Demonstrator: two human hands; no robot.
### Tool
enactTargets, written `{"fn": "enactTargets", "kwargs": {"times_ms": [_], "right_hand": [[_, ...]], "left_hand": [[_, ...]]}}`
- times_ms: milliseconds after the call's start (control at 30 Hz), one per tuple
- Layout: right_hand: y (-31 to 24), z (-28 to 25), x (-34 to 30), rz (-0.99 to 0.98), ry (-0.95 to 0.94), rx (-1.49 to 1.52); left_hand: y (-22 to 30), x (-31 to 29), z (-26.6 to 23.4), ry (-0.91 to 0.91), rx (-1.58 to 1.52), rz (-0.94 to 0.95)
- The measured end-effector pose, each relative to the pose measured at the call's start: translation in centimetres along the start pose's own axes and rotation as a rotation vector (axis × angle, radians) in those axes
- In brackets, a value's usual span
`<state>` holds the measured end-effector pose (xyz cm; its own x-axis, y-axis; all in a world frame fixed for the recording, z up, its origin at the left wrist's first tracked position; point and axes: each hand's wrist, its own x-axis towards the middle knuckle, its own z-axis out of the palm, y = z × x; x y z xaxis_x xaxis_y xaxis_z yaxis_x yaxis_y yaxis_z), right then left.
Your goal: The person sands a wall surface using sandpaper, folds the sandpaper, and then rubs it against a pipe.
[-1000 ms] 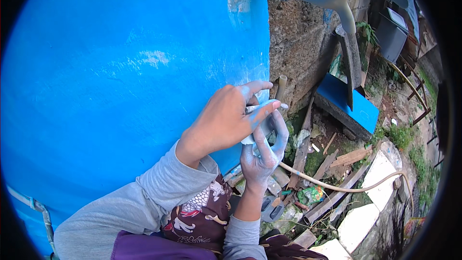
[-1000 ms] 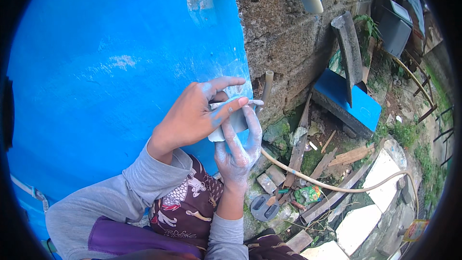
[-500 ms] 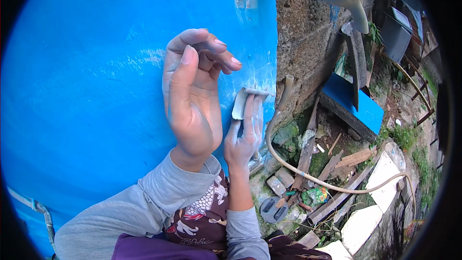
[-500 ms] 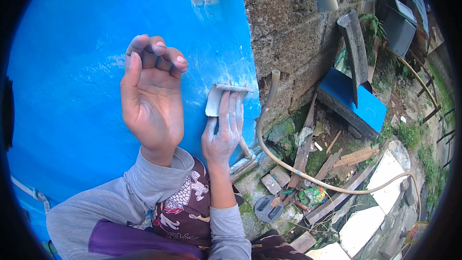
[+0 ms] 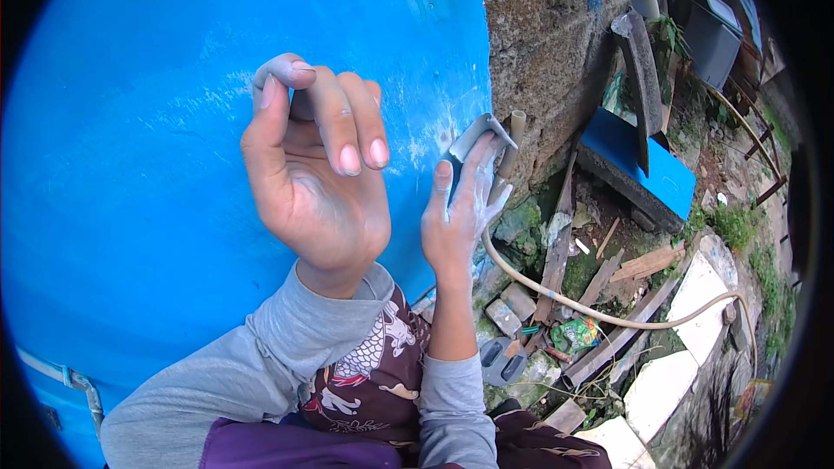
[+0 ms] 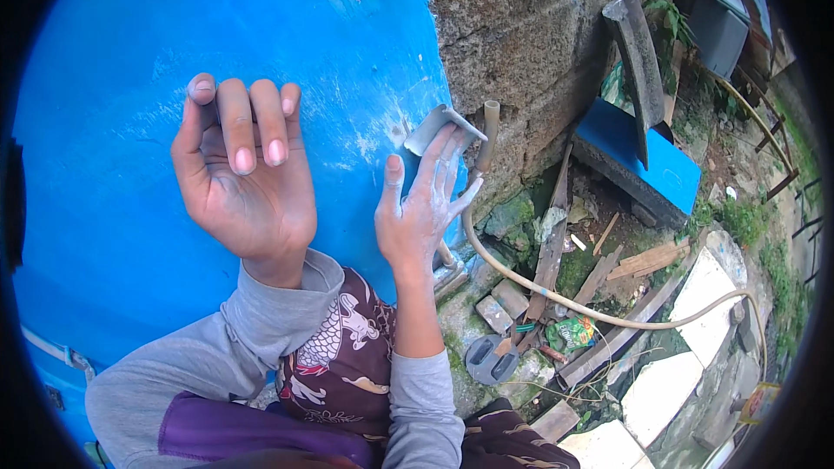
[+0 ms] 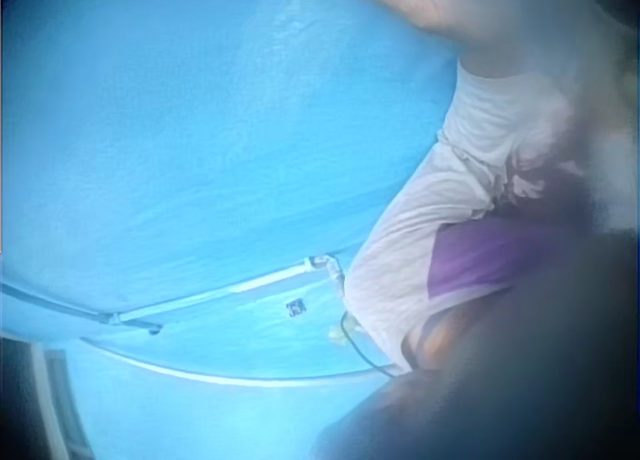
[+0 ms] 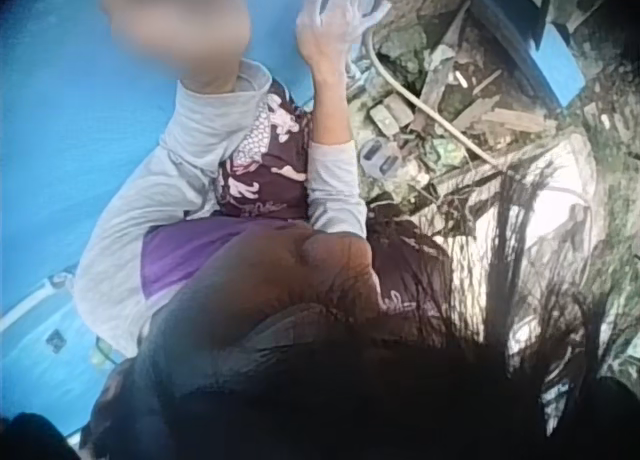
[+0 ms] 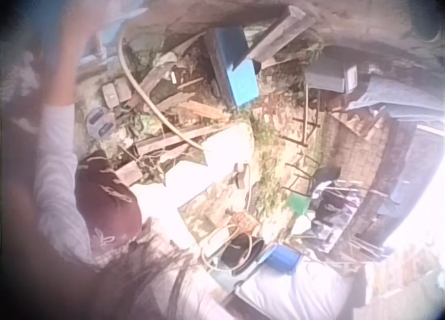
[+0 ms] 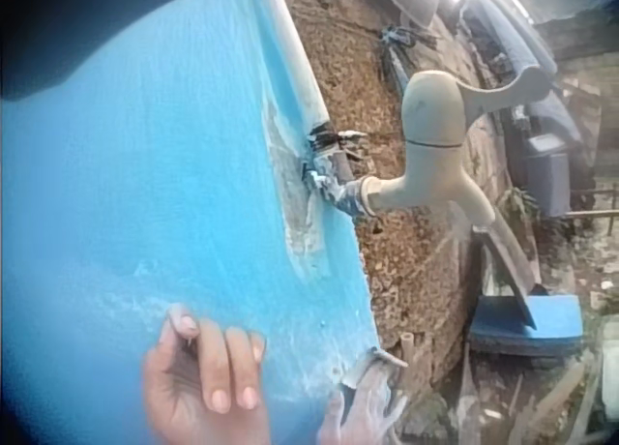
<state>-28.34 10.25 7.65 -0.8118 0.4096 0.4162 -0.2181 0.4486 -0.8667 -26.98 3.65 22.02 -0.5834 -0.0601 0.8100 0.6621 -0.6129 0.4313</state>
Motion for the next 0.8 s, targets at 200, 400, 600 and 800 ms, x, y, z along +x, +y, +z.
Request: {"fn": "enactTargets", "kwargs": {"times_ms": [200,400,600,800], "right_hand": [[-2.1,1.2,-4.2,-0.027,-0.071,0.088],[1.3,0.4,-0.7,0.076,-0.007,0.165],[-0.5,0.4,-3.9,0.072,-0.082,0.225],[2.5,-0.3,-1.5,0.194,-0.038,0.345]], "left_hand": [[0.6,0.1,-1.7,-0.166,0.036,-0.046],[0.3,-0.1,-0.8,-0.176,0.029,-0.066],[0.5,0.1,-1.6,-0.192,0.075,-0.057],[0.1,-0.1,-0.6,-0.206,0.042,-0.089]]}}
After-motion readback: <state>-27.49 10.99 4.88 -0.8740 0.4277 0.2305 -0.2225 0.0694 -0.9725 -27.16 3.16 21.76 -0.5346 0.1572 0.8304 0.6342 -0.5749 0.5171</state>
